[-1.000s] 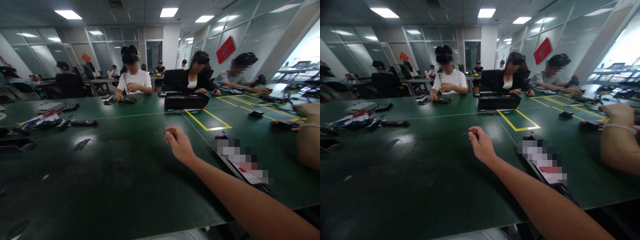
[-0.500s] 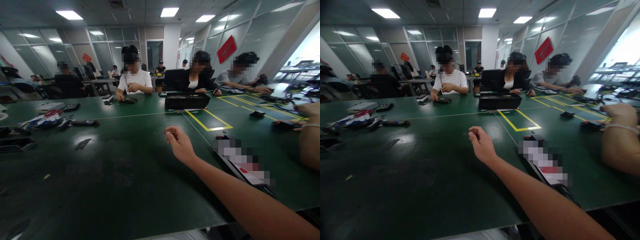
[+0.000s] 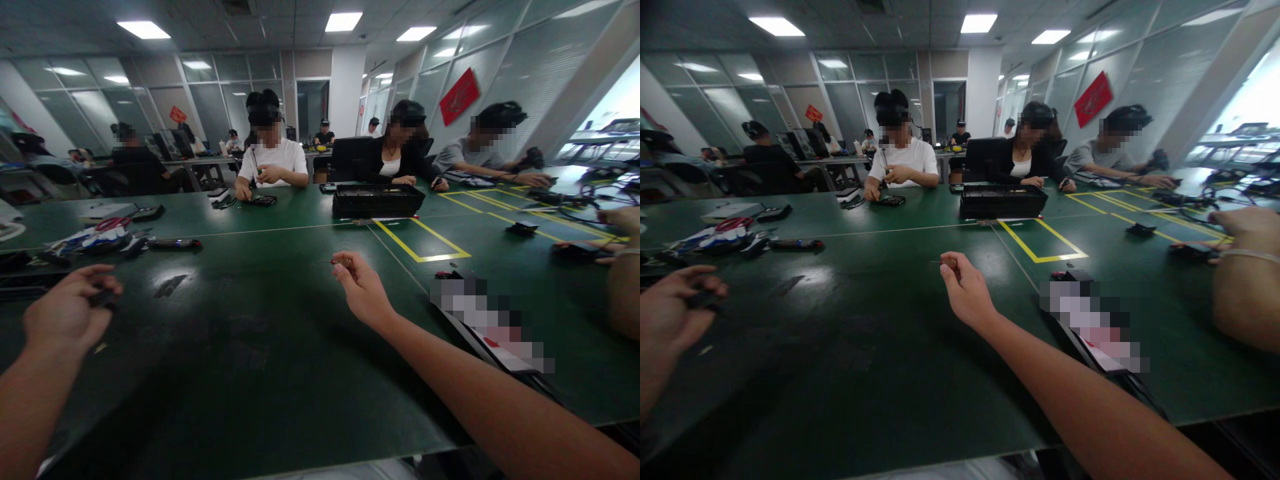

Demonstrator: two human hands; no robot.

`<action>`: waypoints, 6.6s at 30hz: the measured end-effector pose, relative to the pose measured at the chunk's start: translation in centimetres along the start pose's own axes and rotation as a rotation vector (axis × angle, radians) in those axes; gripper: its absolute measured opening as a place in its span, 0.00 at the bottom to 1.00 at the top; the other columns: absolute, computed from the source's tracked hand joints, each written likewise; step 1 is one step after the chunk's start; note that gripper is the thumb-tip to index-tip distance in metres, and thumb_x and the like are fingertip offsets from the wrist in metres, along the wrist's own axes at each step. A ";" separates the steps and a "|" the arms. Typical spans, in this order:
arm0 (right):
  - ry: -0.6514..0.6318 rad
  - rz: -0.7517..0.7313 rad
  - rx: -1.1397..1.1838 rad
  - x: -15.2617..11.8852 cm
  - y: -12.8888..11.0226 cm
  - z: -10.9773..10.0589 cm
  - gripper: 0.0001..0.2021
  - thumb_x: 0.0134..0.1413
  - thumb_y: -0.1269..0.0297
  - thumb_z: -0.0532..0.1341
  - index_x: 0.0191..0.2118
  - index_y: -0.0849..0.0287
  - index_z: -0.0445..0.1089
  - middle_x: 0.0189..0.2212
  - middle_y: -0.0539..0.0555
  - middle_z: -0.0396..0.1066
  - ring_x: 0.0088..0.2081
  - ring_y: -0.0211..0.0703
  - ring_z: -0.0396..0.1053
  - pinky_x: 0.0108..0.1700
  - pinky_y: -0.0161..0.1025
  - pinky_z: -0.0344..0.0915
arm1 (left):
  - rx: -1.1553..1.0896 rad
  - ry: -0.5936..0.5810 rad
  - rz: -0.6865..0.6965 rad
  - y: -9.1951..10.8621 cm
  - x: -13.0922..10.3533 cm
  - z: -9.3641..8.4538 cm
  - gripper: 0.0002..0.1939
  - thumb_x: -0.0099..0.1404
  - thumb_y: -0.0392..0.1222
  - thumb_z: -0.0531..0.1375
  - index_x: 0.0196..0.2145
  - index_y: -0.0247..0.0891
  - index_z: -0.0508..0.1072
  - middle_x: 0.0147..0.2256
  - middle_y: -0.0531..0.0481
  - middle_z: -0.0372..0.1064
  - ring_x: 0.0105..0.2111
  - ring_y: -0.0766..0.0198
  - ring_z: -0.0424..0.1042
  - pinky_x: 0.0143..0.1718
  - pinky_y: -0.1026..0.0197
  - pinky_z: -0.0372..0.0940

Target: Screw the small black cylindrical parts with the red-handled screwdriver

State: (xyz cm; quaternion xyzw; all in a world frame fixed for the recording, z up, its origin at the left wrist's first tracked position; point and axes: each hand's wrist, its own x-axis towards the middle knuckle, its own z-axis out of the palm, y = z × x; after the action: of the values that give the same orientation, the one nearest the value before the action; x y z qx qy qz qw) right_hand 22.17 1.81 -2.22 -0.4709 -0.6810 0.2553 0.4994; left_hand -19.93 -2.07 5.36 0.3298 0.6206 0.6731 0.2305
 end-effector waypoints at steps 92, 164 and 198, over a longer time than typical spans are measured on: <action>-0.161 -0.065 -0.174 -1.2 -2.6 -0.1 0.11 0.70 0.59 0.47 0.45 0.53 0.65 0.30 0.50 0.70 0.29 0.42 0.67 0.33 0.40 0.59 | 0.493 -0.877 0.564 -7.7 -11.1 15.7 0.22 0.63 0.41 0.66 0.55 0.50 0.75 0.55 0.49 0.73 0.59 0.51 0.68 0.67 0.35 0.45; -0.114 0.050 -0.035 -0.2 -0.7 -0.2 0.11 0.63 0.53 0.59 0.39 0.55 0.71 0.28 0.49 0.72 0.29 0.42 0.69 0.32 0.39 0.62 | 0.456 -0.914 0.586 -7.0 -11.7 15.7 0.23 0.64 0.35 0.64 0.57 0.44 0.74 0.54 0.48 0.73 0.55 0.57 0.71 0.60 0.50 0.63; 0.181 0.478 0.674 0.9 2.2 1.3 0.13 0.56 0.50 0.62 0.31 0.54 0.68 0.25 0.50 0.67 0.25 0.41 0.65 0.32 0.43 0.71 | 0.565 -0.912 0.601 -7.3 -11.6 16.6 0.24 0.66 0.34 0.61 0.59 0.47 0.72 0.55 0.47 0.71 0.55 0.55 0.68 0.59 0.47 0.64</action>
State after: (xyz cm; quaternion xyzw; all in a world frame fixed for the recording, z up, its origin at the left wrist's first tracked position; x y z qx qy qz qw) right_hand 21.76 3.74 -4.08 -0.4463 -0.3844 0.5301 0.6099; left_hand -0.73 1.83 -3.45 0.7934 0.4937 0.3093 0.1765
